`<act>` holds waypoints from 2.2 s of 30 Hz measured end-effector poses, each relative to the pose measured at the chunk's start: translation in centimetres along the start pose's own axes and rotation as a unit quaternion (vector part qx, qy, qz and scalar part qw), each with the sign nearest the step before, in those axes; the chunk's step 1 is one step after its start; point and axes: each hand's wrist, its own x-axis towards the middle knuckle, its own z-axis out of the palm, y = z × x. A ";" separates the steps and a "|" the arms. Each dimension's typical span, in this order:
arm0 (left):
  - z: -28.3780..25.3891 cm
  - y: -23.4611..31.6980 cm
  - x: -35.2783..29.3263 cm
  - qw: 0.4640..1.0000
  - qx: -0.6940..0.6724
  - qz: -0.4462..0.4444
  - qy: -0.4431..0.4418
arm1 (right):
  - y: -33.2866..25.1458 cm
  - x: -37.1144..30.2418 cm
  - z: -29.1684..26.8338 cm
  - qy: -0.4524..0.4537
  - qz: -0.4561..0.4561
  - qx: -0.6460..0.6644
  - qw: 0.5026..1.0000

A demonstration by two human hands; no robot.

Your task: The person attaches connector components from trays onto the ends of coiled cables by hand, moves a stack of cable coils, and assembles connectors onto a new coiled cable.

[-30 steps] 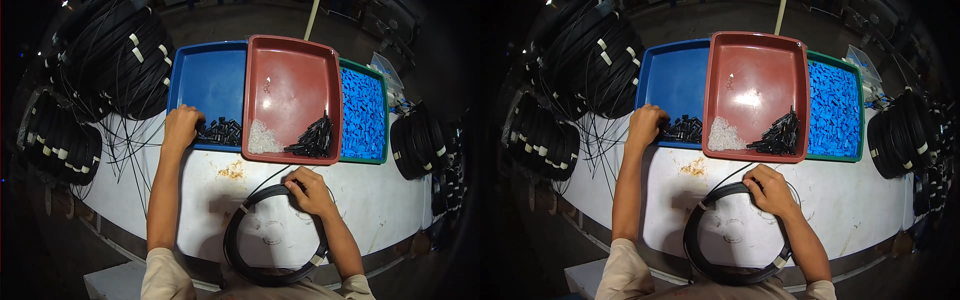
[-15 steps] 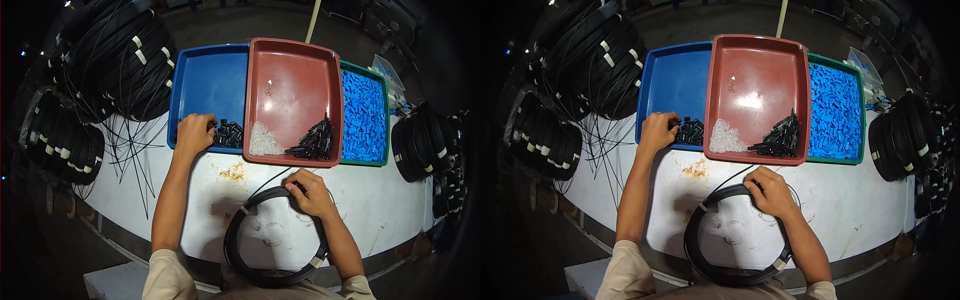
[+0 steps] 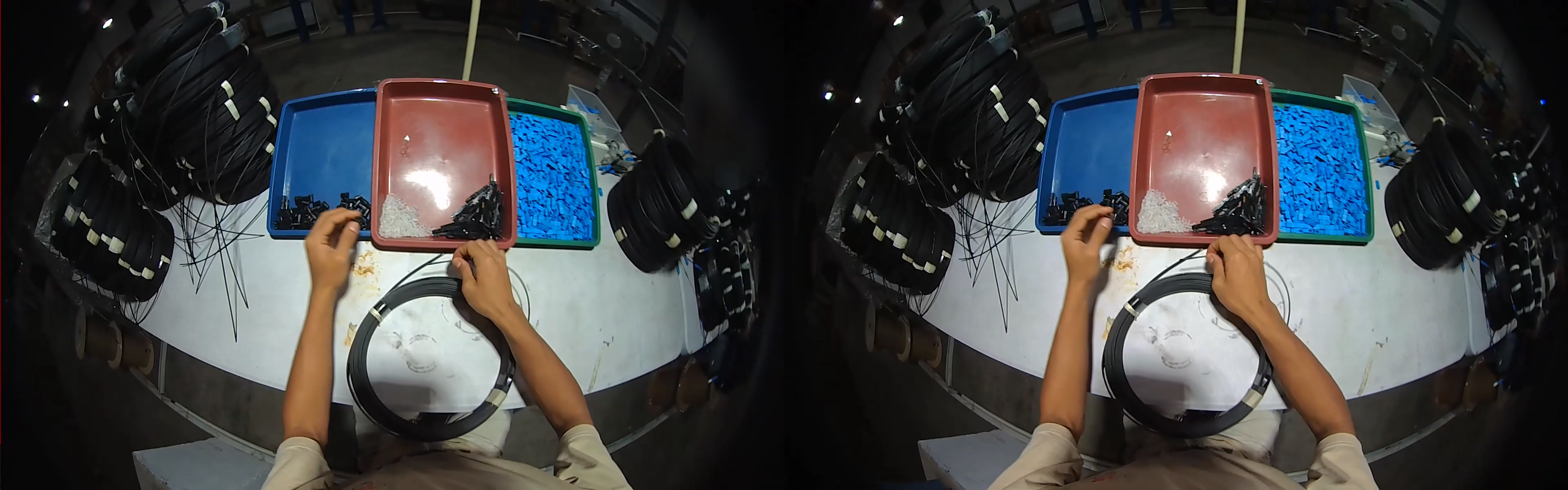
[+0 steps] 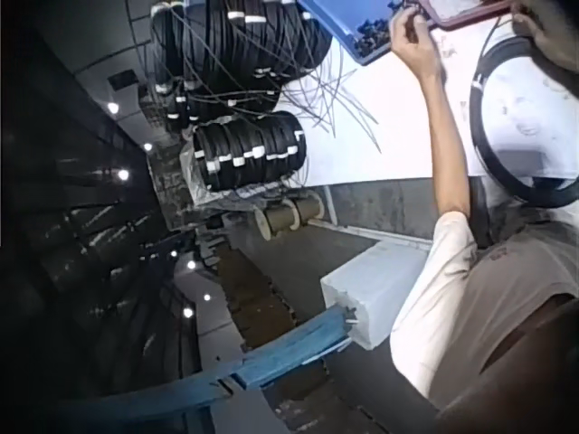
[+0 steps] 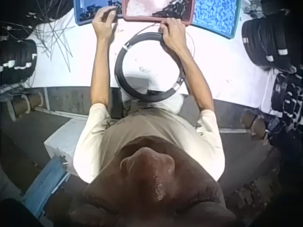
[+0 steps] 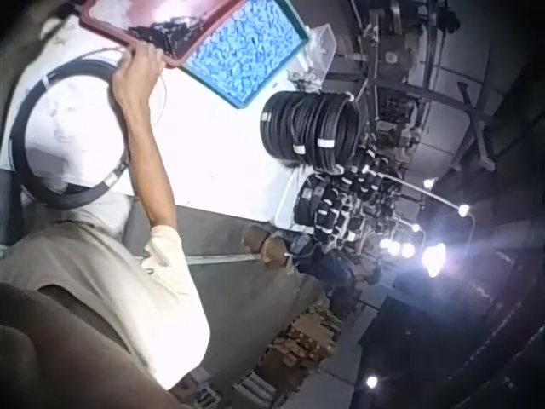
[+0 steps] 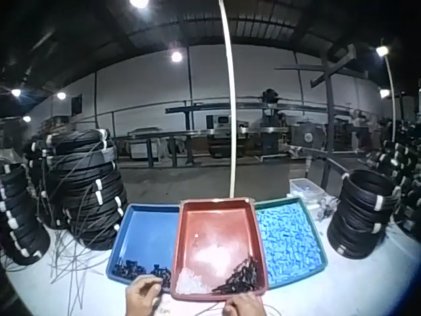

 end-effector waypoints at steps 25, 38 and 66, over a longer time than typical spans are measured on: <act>6.7 1.9 -5.4 0.970 -0.052 -0.008 -0.237 | 4.5 -3.6 -2.4 0.067 0.008 0.208 0.976; 6.4 1.6 -5.1 0.955 -0.052 0.050 -0.287 | 4.4 -3.7 -2.6 0.027 -0.025 0.162 0.986; 6.6 2.8 -5.1 0.936 0.022 0.120 -0.331 | 3.7 -3.8 -2.9 -0.016 -0.039 0.173 0.984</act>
